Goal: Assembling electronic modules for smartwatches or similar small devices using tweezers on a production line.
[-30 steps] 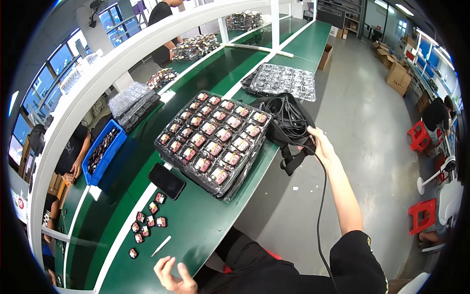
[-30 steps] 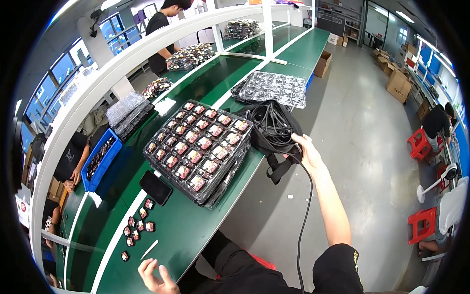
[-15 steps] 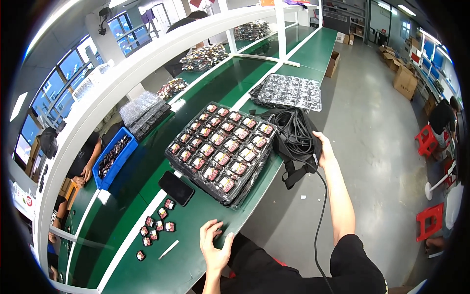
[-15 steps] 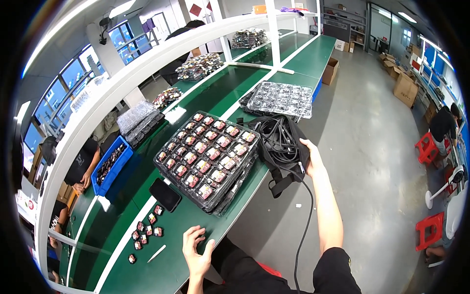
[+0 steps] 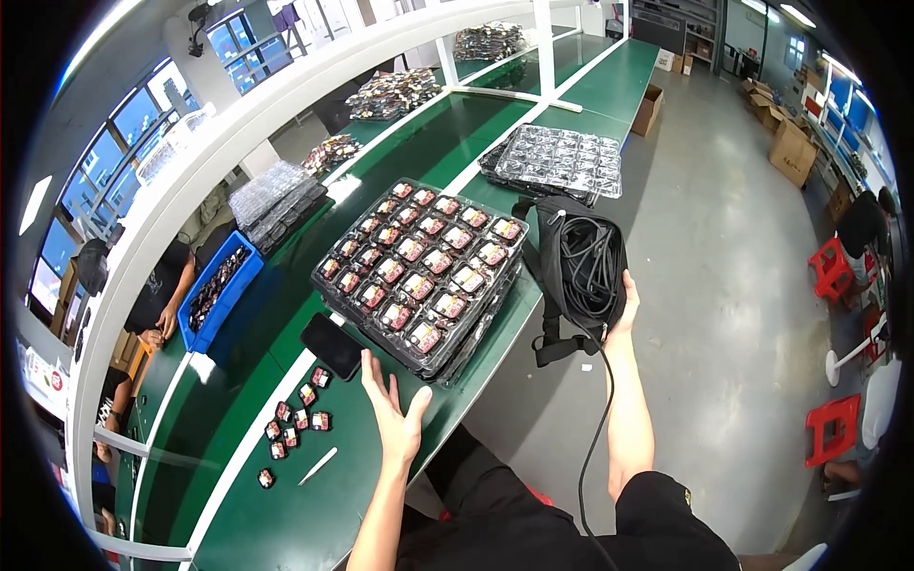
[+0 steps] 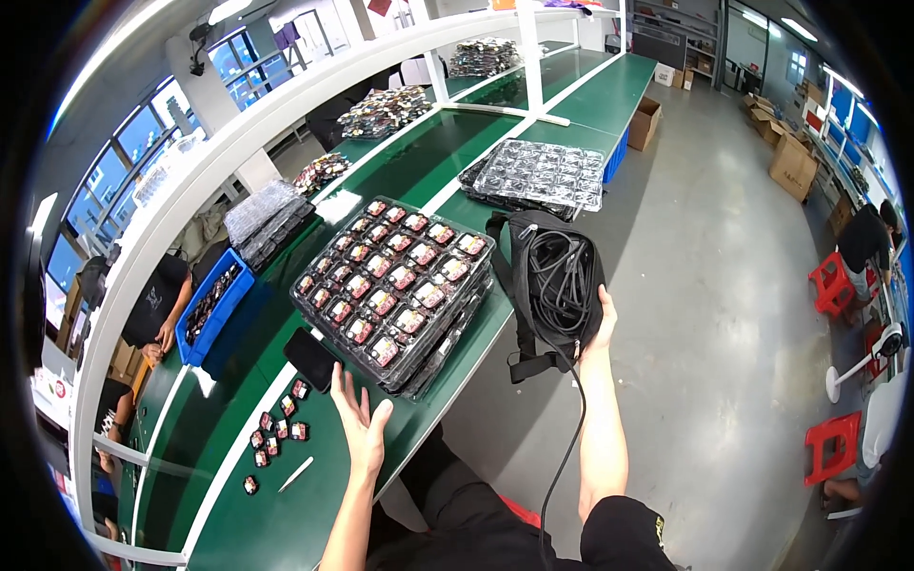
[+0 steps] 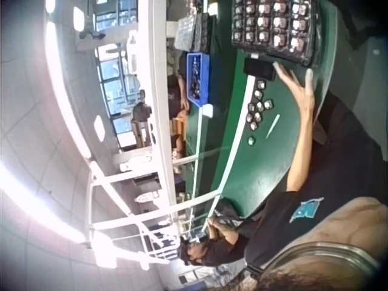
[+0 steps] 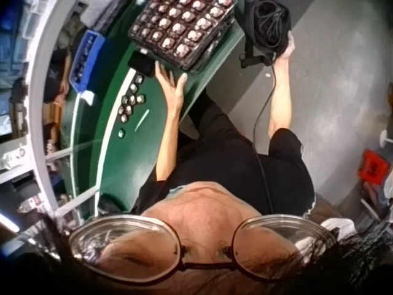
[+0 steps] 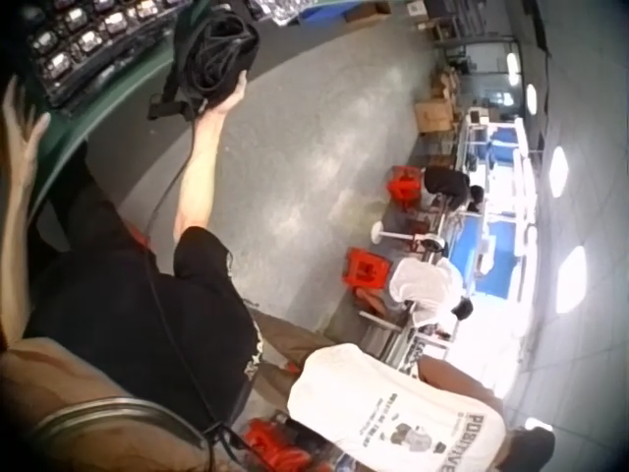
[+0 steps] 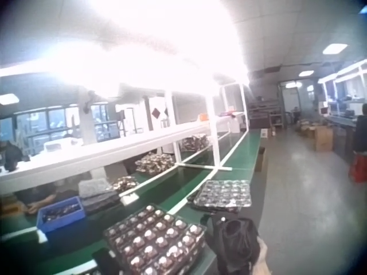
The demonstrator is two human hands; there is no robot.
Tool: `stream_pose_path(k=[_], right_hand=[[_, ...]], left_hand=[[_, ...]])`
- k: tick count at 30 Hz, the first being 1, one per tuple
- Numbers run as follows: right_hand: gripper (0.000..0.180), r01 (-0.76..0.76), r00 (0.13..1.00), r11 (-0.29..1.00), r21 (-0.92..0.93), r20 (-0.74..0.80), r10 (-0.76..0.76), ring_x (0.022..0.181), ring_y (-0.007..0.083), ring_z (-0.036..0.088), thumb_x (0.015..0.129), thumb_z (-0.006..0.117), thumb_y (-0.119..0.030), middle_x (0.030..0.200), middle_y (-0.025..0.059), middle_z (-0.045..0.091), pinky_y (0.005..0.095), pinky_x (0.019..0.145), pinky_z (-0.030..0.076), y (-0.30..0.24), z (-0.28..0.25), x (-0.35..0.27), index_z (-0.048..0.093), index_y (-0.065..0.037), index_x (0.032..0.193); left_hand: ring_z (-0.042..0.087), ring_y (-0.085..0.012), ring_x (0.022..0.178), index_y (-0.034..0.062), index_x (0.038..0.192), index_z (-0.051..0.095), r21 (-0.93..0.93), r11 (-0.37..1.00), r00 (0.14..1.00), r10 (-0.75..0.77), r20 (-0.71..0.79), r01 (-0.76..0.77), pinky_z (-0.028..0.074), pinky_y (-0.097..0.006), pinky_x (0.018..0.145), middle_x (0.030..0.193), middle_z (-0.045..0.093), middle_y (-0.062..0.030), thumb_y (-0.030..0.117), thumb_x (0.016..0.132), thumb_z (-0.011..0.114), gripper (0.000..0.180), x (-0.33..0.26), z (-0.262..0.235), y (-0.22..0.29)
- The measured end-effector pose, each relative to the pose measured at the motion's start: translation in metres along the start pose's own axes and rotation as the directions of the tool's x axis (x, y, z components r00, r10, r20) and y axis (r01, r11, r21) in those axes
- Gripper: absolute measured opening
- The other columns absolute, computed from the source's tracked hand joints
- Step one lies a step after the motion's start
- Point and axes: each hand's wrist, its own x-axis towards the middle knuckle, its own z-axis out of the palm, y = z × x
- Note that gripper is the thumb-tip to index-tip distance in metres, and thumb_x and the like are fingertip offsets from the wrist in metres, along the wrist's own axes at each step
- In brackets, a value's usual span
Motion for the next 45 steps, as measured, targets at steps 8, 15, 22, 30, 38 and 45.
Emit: stream_pose_path(k=[8, 15, 22, 30, 38, 45], right_hand=[[0.051, 0.08, 0.983, 0.997, -0.013, -0.167, -0.081, 0.108, 0.0311, 0.078, 0.114, 0.053, -0.048, 0.126, 0.0121, 0.08, 0.0469, 0.098, 0.065, -0.005, 0.017, -0.067, 0.074, -0.007, 0.136], [0.07, 0.178, 0.96, 0.982, -0.066, -0.206, -0.188, 0.124, 0.0364, 0.071, 0.11, 0.05, -0.061, 0.146, 0.0156, 0.07, 0.0539, 0.105, 0.062, -0.03, -0.024, -0.151, 0.065, -0.007, 0.151], [0.071, 0.241, 0.951, 0.97, -0.045, -0.19, -0.245, 0.127, 0.0379, 0.072, 0.109, 0.052, -0.059, 0.149, 0.0172, 0.069, 0.0534, 0.107, 0.062, -0.04, -0.059, -0.226, 0.062, -0.004, 0.154], [0.073, 0.281, 0.888, 0.955, -0.091, -0.352, -0.295, 0.126, 0.0384, 0.072, 0.105, 0.055, -0.058, 0.149, 0.0182, 0.068, 0.0542, 0.106, 0.061, -0.048, -0.067, -0.315, 0.06, -0.005, 0.155], [0.073, 0.395, 0.794, 0.914, -0.087, -0.468, -0.388, 0.118, 0.037, 0.075, 0.102, 0.06, -0.057, 0.138, 0.0184, 0.074, 0.0508, 0.099, 0.064, -0.042, -0.14, -0.33, 0.064, -0.001, 0.148], [0.074, 0.379, 0.8, 0.922, -0.074, -0.475, -0.367, 0.122, 0.0363, 0.074, 0.104, 0.059, -0.058, 0.144, 0.0182, 0.072, 0.0518, 0.103, 0.064, -0.051, -0.149, -0.279, 0.061, -0.002, 0.152]], left_hand=[[0.011, -0.0358, 0.174, 0.0101, 0.179, 0.012, 0.141, 0.984, 0.979, 0.131, -0.157, -0.109, 0.017, -0.06, 0.138, 0.186, 0.011, -0.0168, 0.037, 0.088, 0.09, 0.123, -0.008, -0.005, -0.003], [0.015, -0.0351, 0.173, 0.0082, 0.176, 0.024, 0.3, 0.855, 0.855, 0.486, -0.182, -0.423, 0.019, -0.061, 0.137, 0.186, 0.013, -0.0164, 0.04, 0.094, 0.084, 0.107, 0.014, -0.004, 0.048], [0.071, -0.0262, 0.13, -0.002, 0.144, 0.064, -0.388, 0.921, 0.918, 0.141, 0.37, 0.015, 0.056, -0.041, 0.116, 0.144, 0.069, -0.0175, 0.019, 0.107, 0.072, 0.043, 0.087, 0.133, 0.146], [0.061, -0.0412, 0.135, -0.0007, 0.137, 0.061, 0.461, 0.779, 0.893, 0.278, 0.354, -0.425, 0.053, -0.053, 0.112, 0.137, 0.062, -0.0236, 0.05, 0.091, 0.084, 0.072, 0.201, 0.332, 0.067], [0.051, -0.0391, 0.151, -0.001, 0.157, 0.053, 0.838, 0.494, 0.97, 0.059, 0.235, -0.233, 0.043, -0.059, 0.123, 0.16, 0.055, -0.0235, 0.067, 0.091, 0.079, 0.098, 0.382, 0.346, 0.043], [0.053, -0.036, 0.155, -0.002, 0.163, 0.051, 0.91, 0.413, 0.953, -0.26, 0.158, -0.038, 0.046, -0.051, 0.125, 0.167, 0.055, -0.0196, 0.096, 0.062, 0.083, 0.144, 0.47, 0.31, 0.006]])
